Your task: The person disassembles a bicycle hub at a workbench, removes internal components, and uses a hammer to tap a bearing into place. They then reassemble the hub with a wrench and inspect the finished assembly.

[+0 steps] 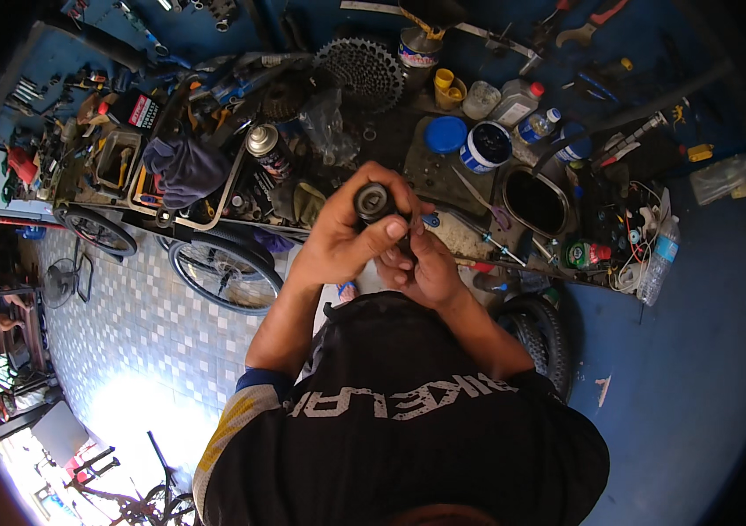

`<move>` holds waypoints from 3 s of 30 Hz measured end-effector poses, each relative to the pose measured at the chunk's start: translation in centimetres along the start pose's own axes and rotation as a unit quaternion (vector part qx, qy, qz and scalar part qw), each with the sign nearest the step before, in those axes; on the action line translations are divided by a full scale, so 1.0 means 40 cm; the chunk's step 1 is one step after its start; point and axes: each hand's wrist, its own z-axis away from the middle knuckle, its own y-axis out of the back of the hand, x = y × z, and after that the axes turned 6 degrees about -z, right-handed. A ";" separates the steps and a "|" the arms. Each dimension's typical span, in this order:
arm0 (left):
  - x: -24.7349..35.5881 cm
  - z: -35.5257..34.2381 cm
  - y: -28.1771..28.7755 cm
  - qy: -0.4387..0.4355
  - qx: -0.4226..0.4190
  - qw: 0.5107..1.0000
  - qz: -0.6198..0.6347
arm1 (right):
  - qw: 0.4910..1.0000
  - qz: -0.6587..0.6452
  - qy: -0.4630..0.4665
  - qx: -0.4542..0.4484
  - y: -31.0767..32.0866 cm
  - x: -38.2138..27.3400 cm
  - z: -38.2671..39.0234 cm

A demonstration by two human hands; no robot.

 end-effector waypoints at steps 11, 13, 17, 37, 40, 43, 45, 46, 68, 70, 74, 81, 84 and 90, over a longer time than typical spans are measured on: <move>-0.011 -0.012 -0.029 0.049 0.219 0.883 0.412 | 0.751 0.587 0.272 0.131 -0.029 -0.022 -0.017; -0.014 -0.011 -0.033 0.029 0.208 0.898 0.387 | 0.807 0.515 0.264 0.115 -0.020 0.009 -0.023; -0.014 0.005 -0.030 -0.022 0.145 0.936 0.320 | 0.925 0.325 0.180 0.081 -0.038 0.031 -0.016; 0.025 0.110 0.206 0.153 -0.169 0.965 -0.131 | 0.642 0.726 0.245 -0.034 -0.075 -0.124 -0.059; 0.060 0.088 0.192 0.249 -0.197 0.896 -0.311 | 0.521 0.812 0.246 -0.087 -0.128 -0.141 -0.096; 0.046 0.101 0.220 0.184 -0.176 0.928 -0.272 | 0.486 0.823 0.271 -0.115 -0.153 -0.143 -0.127; 0.047 0.110 0.219 0.127 -0.133 0.947 -0.265 | 0.485 0.821 0.267 -0.137 -0.157 -0.139 -0.140; 0.047 0.113 0.218 0.098 -0.111 0.954 -0.261 | 0.485 0.820 0.263 -0.150 -0.157 -0.137 -0.146; -0.080 0.284 0.309 0.107 0.018 0.818 -0.565 | 0.652 0.741 0.156 0.039 -0.064 0.158 -0.257; -0.098 0.299 0.316 0.093 0.043 0.803 -0.587 | 0.667 0.729 0.135 0.075 -0.050 0.191 -0.266; -0.110 0.327 0.328 0.091 0.095 0.770 -0.624 | 0.682 0.719 0.080 0.107 -0.050 0.231 -0.295; -0.013 0.358 0.391 0.030 0.218 0.834 -0.505 | 0.655 0.747 0.111 0.003 -0.116 0.236 -0.417; 0.065 0.382 0.401 0.173 0.250 0.864 -0.402 | 0.655 0.747 0.086 -0.074 -0.221 0.199 -0.483; 0.020 0.432 0.474 0.132 0.449 0.857 -0.217 | 0.633 0.741 0.047 -0.219 -0.409 0.179 -0.742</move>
